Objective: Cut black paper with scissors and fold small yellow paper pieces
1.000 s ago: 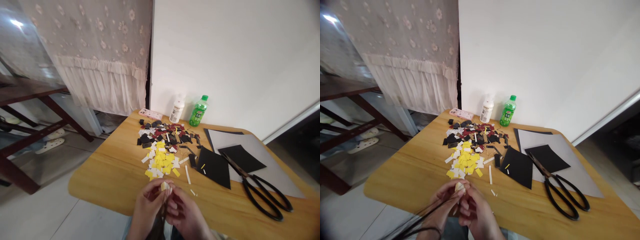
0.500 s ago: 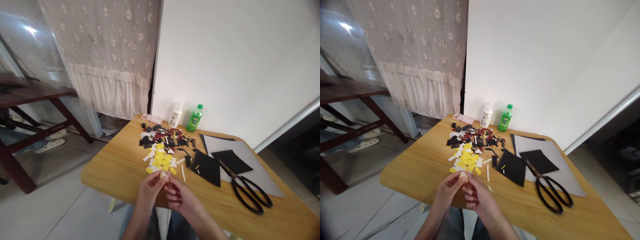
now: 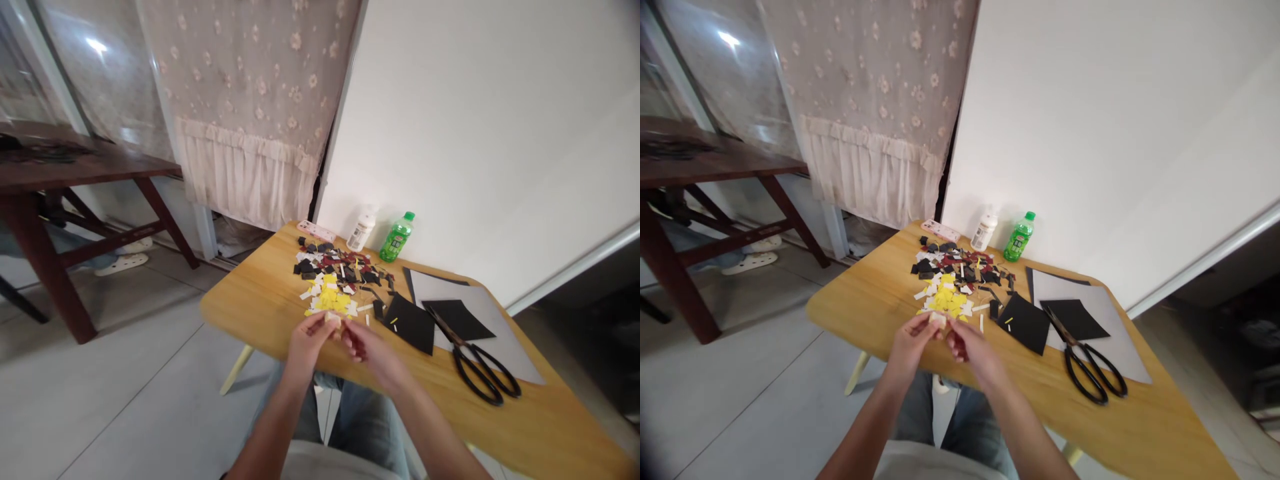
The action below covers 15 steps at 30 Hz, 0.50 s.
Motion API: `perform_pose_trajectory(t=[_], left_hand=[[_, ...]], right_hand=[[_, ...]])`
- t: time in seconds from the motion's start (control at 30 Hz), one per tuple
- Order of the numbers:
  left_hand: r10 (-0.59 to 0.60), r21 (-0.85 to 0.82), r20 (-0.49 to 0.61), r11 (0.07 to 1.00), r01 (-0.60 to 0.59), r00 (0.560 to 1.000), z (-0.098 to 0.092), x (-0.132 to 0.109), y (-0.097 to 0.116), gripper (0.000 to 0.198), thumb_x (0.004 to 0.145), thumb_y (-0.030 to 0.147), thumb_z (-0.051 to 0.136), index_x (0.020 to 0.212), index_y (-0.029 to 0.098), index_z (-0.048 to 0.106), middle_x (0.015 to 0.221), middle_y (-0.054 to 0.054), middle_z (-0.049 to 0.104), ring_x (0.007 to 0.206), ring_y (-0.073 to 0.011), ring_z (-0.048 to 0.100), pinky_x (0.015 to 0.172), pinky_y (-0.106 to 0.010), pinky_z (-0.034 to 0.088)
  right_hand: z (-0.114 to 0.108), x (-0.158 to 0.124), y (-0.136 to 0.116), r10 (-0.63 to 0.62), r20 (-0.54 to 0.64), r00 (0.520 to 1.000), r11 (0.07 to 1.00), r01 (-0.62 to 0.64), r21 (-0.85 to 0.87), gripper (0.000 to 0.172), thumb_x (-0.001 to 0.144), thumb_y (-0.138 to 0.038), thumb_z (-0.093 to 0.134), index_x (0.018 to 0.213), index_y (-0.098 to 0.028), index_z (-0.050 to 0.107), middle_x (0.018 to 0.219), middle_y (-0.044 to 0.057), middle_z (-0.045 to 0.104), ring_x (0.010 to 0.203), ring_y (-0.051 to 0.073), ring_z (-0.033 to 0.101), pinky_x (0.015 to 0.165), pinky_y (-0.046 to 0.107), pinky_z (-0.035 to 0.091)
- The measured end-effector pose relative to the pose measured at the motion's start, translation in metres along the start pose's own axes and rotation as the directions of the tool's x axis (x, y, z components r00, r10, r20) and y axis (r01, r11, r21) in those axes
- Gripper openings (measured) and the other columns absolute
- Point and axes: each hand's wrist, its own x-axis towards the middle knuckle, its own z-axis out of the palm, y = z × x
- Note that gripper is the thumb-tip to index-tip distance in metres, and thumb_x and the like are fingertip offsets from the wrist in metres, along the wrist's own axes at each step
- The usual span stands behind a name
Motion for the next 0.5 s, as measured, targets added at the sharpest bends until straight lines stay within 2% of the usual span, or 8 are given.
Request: perform_pose_trajectory(t=[0.13, 0.27, 0.37, 0.5], left_hand=[[-0.029, -0.195, -0.041, 0.981, 0.02, 0.999, -0.004, 0.003, 0.0, 0.04, 0.049, 0.04, 0.094, 0.074, 0.014, 0.077, 0.074, -0.004, 0.077, 0.056, -0.0087, 0.062, 0.061, -0.021, 0.054], [-0.064, -0.283, -0.049, 0.958, 0.048, 0.997, -0.006, 0.006, 0.001, 0.037, 0.049, 0.031, 0.096, 0.074, 0.013, 0.075, 0.071, -0.002, 0.075, 0.054, -0.0071, 0.063, 0.059, -0.018, 0.055], [-0.069, -0.305, -0.052, 0.951, 0.05, 0.996, -0.007, 0.007, 0.002, 0.033, 0.053, 0.029, 0.095, 0.073, 0.013, 0.073, 0.066, 0.001, 0.072, 0.052, -0.0055, 0.063, 0.058, -0.015, 0.055], [-0.063, -0.277, -0.039, 0.96, 0.05, 0.997, -0.01, 0.005, 0.005, 0.033, 0.051, 0.03, 0.095, 0.072, 0.014, 0.075, 0.069, 0.0, 0.075, 0.05, -0.0048, 0.061, 0.055, -0.015, 0.055]], right_hand=[[-0.015, 0.003, -0.016, -0.128, -0.037, 0.991, 0.98, 0.121, -0.16, 0.046, 0.071, -0.06, 0.079, 0.077, -0.016, 0.068, 0.057, -0.005, 0.055, 0.049, 0.008, 0.043, 0.046, 0.02, 0.027], [-0.018, 0.012, -0.024, -0.153, 0.001, 0.988, 0.94, 0.146, -0.308, 0.028, 0.094, -0.042, 0.064, 0.088, -0.015, 0.066, 0.065, -0.005, 0.057, 0.051, 0.009, 0.049, 0.048, 0.021, 0.038], [-0.016, 0.022, -0.03, -0.178, 0.025, 0.984, 0.9, 0.173, -0.401, 0.023, 0.096, -0.036, 0.064, 0.086, -0.015, 0.064, 0.067, -0.005, 0.058, 0.051, 0.009, 0.05, 0.051, 0.022, 0.042], [-0.014, 0.021, -0.046, -0.255, 0.069, 0.965, 0.847, 0.257, -0.466, 0.026, 0.086, -0.041, 0.071, 0.077, -0.017, 0.067, 0.064, -0.004, 0.061, 0.056, 0.011, 0.049, 0.056, 0.025, 0.037]])
